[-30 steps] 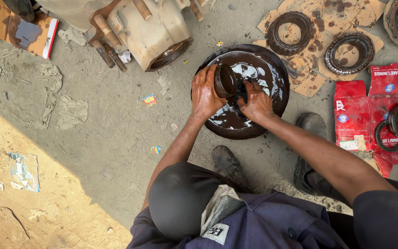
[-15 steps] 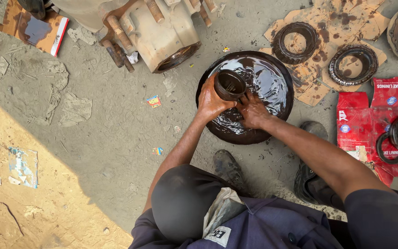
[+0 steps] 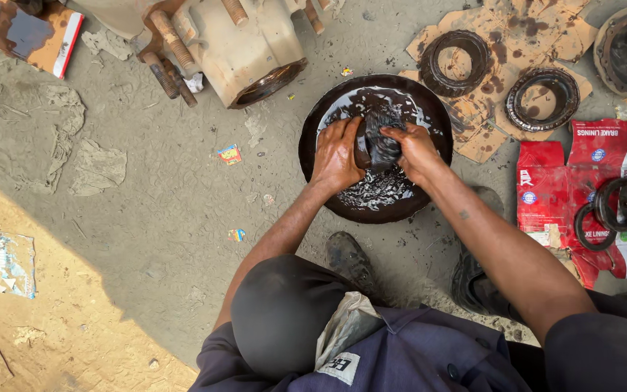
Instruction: The person sits on the ground and scrubs several metal rings with a dark cloth in a shallow pan of soapy water. They repeatedly dip, scrub, and rinse each ring, then place the cleaned pieces on a nearby cardboard sheet.
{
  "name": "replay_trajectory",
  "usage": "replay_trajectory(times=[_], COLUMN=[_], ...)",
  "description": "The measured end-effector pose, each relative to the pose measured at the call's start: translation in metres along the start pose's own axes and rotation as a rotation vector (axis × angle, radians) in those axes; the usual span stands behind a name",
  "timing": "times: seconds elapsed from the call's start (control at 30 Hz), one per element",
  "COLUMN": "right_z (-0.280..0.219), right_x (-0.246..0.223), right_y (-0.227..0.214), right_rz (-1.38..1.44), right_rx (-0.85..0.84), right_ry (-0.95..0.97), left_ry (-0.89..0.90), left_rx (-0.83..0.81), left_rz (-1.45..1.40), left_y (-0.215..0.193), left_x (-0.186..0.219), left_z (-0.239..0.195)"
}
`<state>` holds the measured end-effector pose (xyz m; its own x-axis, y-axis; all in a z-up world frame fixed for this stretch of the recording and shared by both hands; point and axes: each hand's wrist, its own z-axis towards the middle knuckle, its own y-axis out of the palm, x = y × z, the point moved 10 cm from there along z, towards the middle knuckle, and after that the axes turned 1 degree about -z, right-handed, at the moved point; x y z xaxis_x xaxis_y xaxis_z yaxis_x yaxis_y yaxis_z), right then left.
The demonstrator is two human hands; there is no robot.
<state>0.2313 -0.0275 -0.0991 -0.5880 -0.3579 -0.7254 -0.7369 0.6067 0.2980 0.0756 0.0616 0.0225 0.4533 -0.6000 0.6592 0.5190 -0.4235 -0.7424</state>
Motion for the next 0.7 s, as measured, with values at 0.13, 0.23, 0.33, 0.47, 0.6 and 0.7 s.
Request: replay_trajectory(times=[0.13, 0.23, 0.33, 0.47, 0.6, 0.7], right_z=[-0.010, -0.022, -0.037, -0.055, -0.043, -0.042], right_x=[0.003, -0.005, -0.016, -0.030, 0.002, 0.032], right_y=[0.028, 0.039, 0.056, 0.083, 0.082, 0.082], right_rz=[-0.078, -0.455, -0.923, -1.359, -1.779, -1.975], right_rx=[-0.050, -0.156, -0.326, -0.530, -0.826, -0.979], right_ry=[-0.123, -0.279, -0.476, -0.893, -0.903, -1.014], left_ry=[-0.028, 0.030, 0.018, -0.058, -0.002, 0.001], left_rx=[-0.062, -0.062, -0.108, -0.202, -0.333, -0.419], left_rz=[-0.036, 0.012, 0.072, 0.004, -0.078, -0.016], left_y=[0.005, 0.002, 0.001, 0.002, 0.011, 0.016], left_x=[-0.001, 0.000, -0.006, -0.008, 0.014, 0.024], left_z=[-0.001, 0.003, 0.006, 0.004, 0.004, 0.000])
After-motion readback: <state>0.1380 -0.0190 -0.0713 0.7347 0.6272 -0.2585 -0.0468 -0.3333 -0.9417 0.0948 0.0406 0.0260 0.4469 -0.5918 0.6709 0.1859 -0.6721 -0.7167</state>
